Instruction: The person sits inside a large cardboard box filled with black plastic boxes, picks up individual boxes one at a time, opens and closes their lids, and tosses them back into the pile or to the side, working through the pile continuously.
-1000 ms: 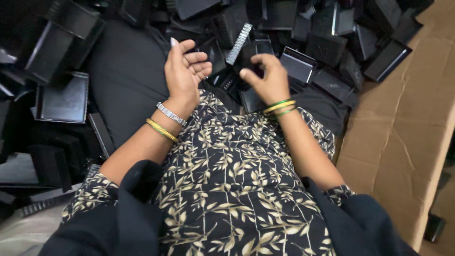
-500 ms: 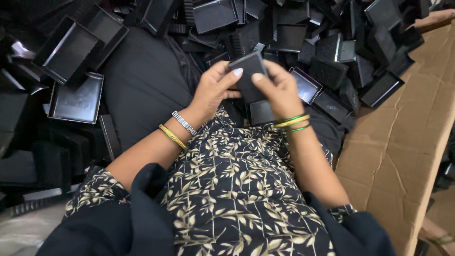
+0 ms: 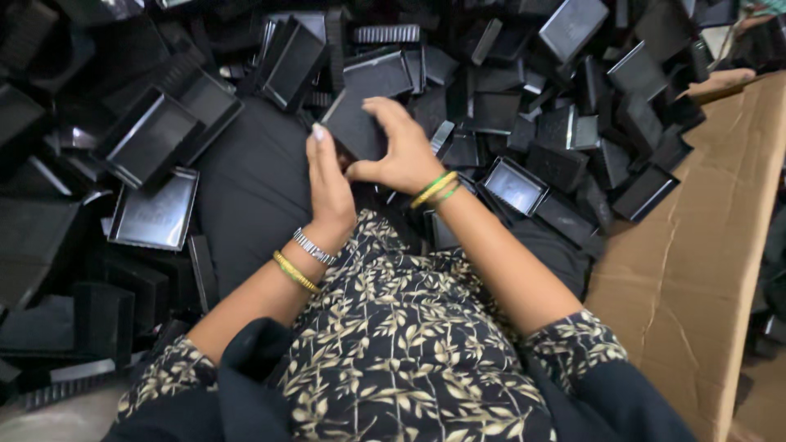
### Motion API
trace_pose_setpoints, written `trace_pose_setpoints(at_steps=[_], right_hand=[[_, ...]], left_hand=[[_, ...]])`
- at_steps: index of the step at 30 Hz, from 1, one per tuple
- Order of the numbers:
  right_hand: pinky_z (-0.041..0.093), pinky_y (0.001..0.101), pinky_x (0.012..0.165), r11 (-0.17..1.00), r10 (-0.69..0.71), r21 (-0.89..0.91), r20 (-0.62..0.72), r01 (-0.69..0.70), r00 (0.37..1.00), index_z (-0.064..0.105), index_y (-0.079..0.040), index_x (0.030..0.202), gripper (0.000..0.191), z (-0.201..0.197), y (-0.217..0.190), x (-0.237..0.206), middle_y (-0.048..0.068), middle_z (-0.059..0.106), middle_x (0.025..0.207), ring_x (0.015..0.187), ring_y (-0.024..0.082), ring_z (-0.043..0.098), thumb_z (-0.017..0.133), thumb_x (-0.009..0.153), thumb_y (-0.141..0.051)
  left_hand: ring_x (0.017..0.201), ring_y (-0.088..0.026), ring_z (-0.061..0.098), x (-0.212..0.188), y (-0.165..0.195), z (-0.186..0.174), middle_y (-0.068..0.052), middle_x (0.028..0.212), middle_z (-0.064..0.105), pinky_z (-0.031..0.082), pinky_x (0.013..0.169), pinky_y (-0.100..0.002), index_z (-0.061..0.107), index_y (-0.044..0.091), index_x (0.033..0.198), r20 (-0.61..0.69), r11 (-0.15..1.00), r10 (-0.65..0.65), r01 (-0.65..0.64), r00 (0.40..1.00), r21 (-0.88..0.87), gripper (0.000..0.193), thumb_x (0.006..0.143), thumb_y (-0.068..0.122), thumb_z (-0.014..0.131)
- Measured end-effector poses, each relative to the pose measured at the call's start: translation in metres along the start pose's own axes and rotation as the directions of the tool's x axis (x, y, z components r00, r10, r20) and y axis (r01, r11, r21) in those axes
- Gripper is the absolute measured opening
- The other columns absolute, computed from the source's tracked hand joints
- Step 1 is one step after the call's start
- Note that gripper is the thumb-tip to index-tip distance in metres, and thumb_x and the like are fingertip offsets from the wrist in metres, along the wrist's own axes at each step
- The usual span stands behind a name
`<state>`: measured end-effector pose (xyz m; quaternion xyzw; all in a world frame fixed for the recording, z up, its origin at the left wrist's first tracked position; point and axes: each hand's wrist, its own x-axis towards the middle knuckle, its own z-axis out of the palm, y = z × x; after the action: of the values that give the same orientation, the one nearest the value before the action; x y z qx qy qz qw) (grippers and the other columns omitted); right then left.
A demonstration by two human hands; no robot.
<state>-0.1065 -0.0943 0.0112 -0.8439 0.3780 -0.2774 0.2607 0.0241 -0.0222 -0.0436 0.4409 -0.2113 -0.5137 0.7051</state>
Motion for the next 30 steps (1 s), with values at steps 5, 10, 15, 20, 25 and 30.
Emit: trace_pose_setpoints(at_steps=[5, 10, 15, 20, 25, 30], right_hand=[[0.047, 0.0435, 0.108, 0.997, -0.06, -0.045, 0.054, 0.063, 0.997, 0.055, 0.005, 0.13, 0.091, 0.007, 0.016, 0.007, 0.028, 0.056, 0.139, 0.128, 0.043, 0.057, 0.096, 0.059, -0.035], [0.055, 0.0348, 0.1, 0.984, 0.152, 0.086, 0.029, -0.154, 0.988, 0.058, -0.001, 0.133, 0.082, -0.011, 0.008, -0.009, 0.016, 0.067, 0.128, 0.115, 0.028, 0.069, 0.093, 0.064, -0.028], [0.056, 0.0332, 0.101, 0.766, 0.261, 0.587, 0.089, -0.262, 0.961, 0.053, -0.002, 0.139, 0.081, -0.042, -0.022, -0.035, 0.009, 0.066, 0.126, 0.113, 0.015, 0.066, 0.092, 0.07, -0.014], [0.049, 0.0341, 0.114, 0.658, 0.127, 0.718, 0.191, -0.227, 0.973, 0.047, 0.002, 0.147, 0.083, -0.067, -0.047, -0.086, 0.008, 0.061, 0.139, 0.127, 0.016, 0.061, 0.089, 0.075, -0.005], [0.055, 0.0346, 0.1, 0.528, 0.289, 0.804, 0.135, -0.275, 0.948, 0.051, 0.003, 0.144, 0.077, -0.067, -0.042, -0.116, 0.01, 0.063, 0.136, 0.112, 0.017, 0.066, 0.085, 0.077, -0.01], [0.056, 0.0349, 0.087, 0.483, 0.575, 0.78, 0.059, -0.397, 0.816, 0.053, 0.003, 0.15, 0.064, -0.059, -0.016, -0.124, 0.009, 0.062, 0.124, 0.101, 0.016, 0.065, 0.075, 0.092, -0.015]], left_hand=[[0.121, -0.022, 0.061, 0.008, -0.003, 0.002, -0.011, 0.136, 0.057, 0.053, 0.094, -0.033, 0.04, 0.004, 0.148, 0.008, 0.991, -0.116, 0.116, 0.993, -0.061, 0.065, 0.105, 0.054, 0.037], [0.127, -0.031, 0.06, 0.007, -0.006, 0.0, -0.018, 0.145, 0.054, 0.052, 0.097, -0.037, 0.029, 0.004, 0.156, 0.032, 0.981, -0.189, 0.19, 0.981, -0.039, 0.077, 0.102, 0.059, 0.035], [0.121, -0.031, 0.065, 0.01, -0.006, 0.002, -0.02, 0.139, 0.057, 0.056, 0.1, -0.042, 0.033, 0.005, 0.15, 0.023, 0.96, -0.268, 0.269, 0.963, -0.081, 0.076, 0.1, 0.063, 0.035], [0.102, -0.029, 0.068, -0.002, 0.001, 0.011, -0.014, 0.115, 0.068, 0.059, 0.089, -0.046, 0.055, 0.007, 0.131, 0.377, 0.786, -0.51, 0.597, 0.773, -0.162, 0.067, 0.102, 0.063, 0.037], [0.102, -0.026, 0.069, -0.014, 0.017, 0.024, -0.01, 0.119, 0.069, 0.061, 0.084, -0.045, 0.045, 0.012, 0.144, 0.43, 0.836, -0.441, 0.535, 0.788, -0.121, 0.055, 0.105, 0.052, 0.044], [0.11, -0.019, 0.067, -0.023, 0.031, 0.036, -0.002, 0.129, 0.063, 0.061, 0.085, -0.045, 0.019, 0.031, 0.161, 0.493, 0.868, -0.405, 0.493, 0.77, -0.055, 0.076, 0.097, 0.025, 0.059]])
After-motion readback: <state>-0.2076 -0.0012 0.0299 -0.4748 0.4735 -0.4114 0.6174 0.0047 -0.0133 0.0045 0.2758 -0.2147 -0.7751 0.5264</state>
